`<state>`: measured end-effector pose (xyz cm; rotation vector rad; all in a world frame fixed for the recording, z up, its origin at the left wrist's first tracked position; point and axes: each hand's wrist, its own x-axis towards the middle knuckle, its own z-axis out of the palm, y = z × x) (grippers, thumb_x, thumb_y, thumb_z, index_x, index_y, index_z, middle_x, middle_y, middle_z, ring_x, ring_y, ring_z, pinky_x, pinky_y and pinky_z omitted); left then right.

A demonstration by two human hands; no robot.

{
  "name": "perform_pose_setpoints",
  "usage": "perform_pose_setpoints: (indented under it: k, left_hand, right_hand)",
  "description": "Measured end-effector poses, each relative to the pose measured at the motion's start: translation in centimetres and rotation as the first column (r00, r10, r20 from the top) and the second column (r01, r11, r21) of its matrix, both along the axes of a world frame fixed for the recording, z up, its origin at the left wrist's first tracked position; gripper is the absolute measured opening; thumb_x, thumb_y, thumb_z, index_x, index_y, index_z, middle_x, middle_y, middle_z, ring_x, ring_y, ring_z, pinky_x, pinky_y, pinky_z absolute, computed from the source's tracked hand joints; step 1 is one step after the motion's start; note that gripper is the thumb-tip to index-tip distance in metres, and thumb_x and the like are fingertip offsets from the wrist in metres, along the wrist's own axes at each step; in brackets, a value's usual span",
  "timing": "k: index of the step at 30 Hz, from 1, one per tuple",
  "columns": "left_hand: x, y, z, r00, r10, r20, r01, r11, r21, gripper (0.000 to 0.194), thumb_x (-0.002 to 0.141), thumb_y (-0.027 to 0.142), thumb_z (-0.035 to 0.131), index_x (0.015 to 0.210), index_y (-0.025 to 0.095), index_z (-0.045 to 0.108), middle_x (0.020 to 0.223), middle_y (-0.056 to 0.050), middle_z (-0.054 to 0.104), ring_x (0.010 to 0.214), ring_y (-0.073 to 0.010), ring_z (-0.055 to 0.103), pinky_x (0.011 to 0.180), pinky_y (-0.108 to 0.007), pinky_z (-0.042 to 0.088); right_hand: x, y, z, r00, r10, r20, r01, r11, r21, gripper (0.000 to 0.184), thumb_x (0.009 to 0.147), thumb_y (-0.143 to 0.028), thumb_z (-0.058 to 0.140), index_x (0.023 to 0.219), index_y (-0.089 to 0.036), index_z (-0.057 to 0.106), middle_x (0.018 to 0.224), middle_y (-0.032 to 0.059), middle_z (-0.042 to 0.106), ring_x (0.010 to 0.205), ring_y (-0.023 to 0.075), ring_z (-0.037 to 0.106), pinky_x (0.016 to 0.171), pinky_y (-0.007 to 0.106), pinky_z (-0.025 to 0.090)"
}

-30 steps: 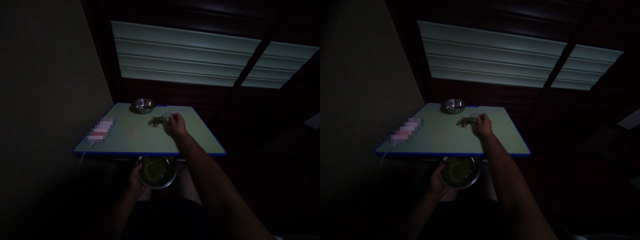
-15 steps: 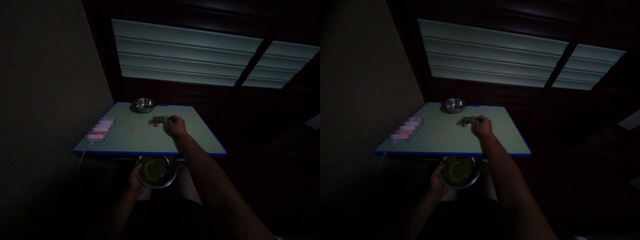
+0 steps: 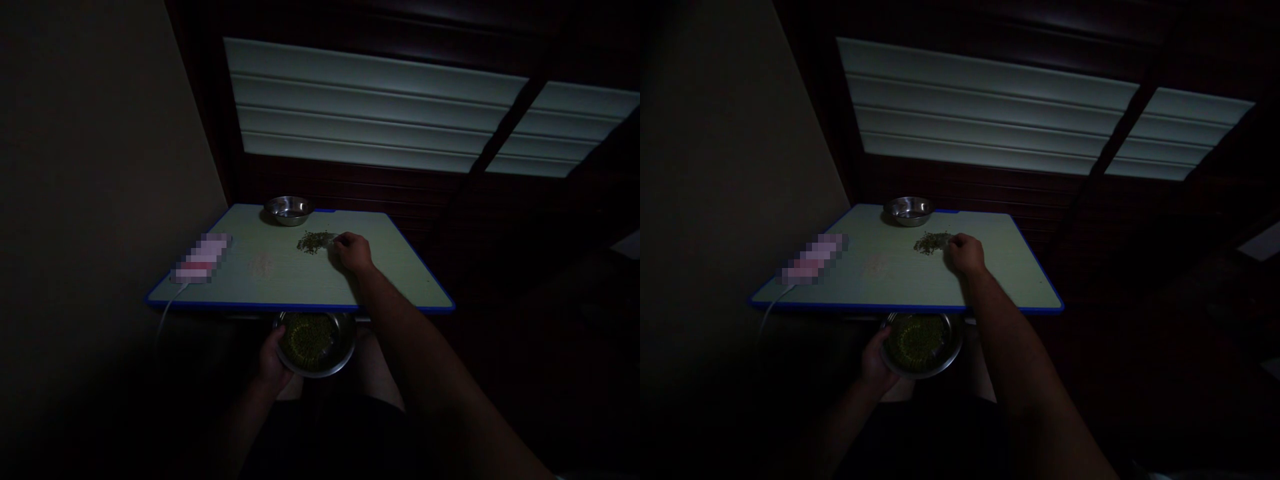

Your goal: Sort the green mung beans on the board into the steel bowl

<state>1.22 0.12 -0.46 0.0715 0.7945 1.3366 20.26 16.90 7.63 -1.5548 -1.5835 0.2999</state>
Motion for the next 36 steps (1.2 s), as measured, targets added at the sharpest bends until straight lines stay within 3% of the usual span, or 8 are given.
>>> perform_pose_setpoints:
  k: [7, 13, 18, 27, 36]
  left_hand:
    - [0.0, 0.0, 0.1, 1.000, 0.012, -0.001, -0.012, 1.000, -0.007, 0.020, 0.073, 0.024, 0.057, 0.079, 0.013, 0.073, 0.078, -0.009, 0.076, 0.082, -0.0272, 0.071, 0.090, -0.043, 0.051]
    - [0.0, -0.1, 0.1, 1.000, -0.005, 0.001, 0.005, 1.000, -0.001, 0.021, 0.072, 0.024, 0.058, 0.081, 0.012, 0.073, 0.079, -0.011, 0.076, 0.088, -0.0303, 0.070, 0.090, -0.046, 0.051]
    - [0.0, 0.0, 0.2, 0.999, 0.016, -0.036, -0.017, 0.999, -0.035, 0.021, 0.074, 0.023, 0.055, 0.080, 0.013, 0.073, 0.078, -0.010, 0.076, 0.079, -0.0263, 0.071, 0.088, -0.043, 0.052]
    - [-0.1, 0.0, -0.1, 1.000, -0.006, -0.026, 0.006, 1.000, 0.000, 0.021, 0.071, 0.024, 0.060, 0.082, 0.013, 0.073, 0.081, -0.011, 0.076, 0.095, -0.0316, 0.069, 0.092, -0.046, 0.050]
    - [0.0, -0.1, 0.2, 0.999, 0.017, -0.040, -0.017, 1.000, -0.007, 0.020, 0.071, 0.025, 0.059, 0.079, 0.013, 0.073, 0.078, -0.010, 0.076, 0.090, -0.0298, 0.070, 0.091, -0.045, 0.050]
  right_hand:
    - [-0.2, 0.3, -0.6, 0.984, 0.175, -0.038, -0.174, 0.984, 0.029, 0.016, 0.074, -0.023, 0.057, 0.083, -0.017, 0.069, 0.083, 0.0042, 0.072, 0.077, 0.0162, 0.063, 0.074, 0.028, 0.047]
    - [-0.2, 0.4, -0.8, 0.966, 0.236, -0.106, -0.233, 0.972, 0.042, 0.016, 0.071, -0.025, 0.057, 0.080, -0.017, 0.068, 0.077, 0.0021, 0.069, 0.074, 0.0153, 0.060, 0.072, 0.027, 0.045]
    - [-0.5, 0.0, -0.2, 0.960, 0.223, -0.167, -0.225, 0.974, 0.011, 0.014, 0.068, -0.026, 0.056, 0.073, -0.016, 0.066, 0.069, 0.0004, 0.065, 0.067, 0.0142, 0.057, 0.068, 0.026, 0.044]
    - [-0.5, -0.4, 0.3, 0.974, 0.178, -0.143, -0.182, 0.983, -0.011, 0.013, 0.066, -0.024, 0.056, 0.072, -0.017, 0.065, 0.069, 0.0008, 0.065, 0.068, 0.0141, 0.056, 0.067, 0.026, 0.043]
    - [-0.4, -0.4, 0.5, 0.967, 0.115, -0.229, -0.116, 0.993, 0.007, 0.011, 0.062, -0.027, 0.055, 0.064, -0.017, 0.060, 0.061, -0.0013, 0.059, 0.064, 0.0134, 0.053, 0.064, 0.025, 0.041]
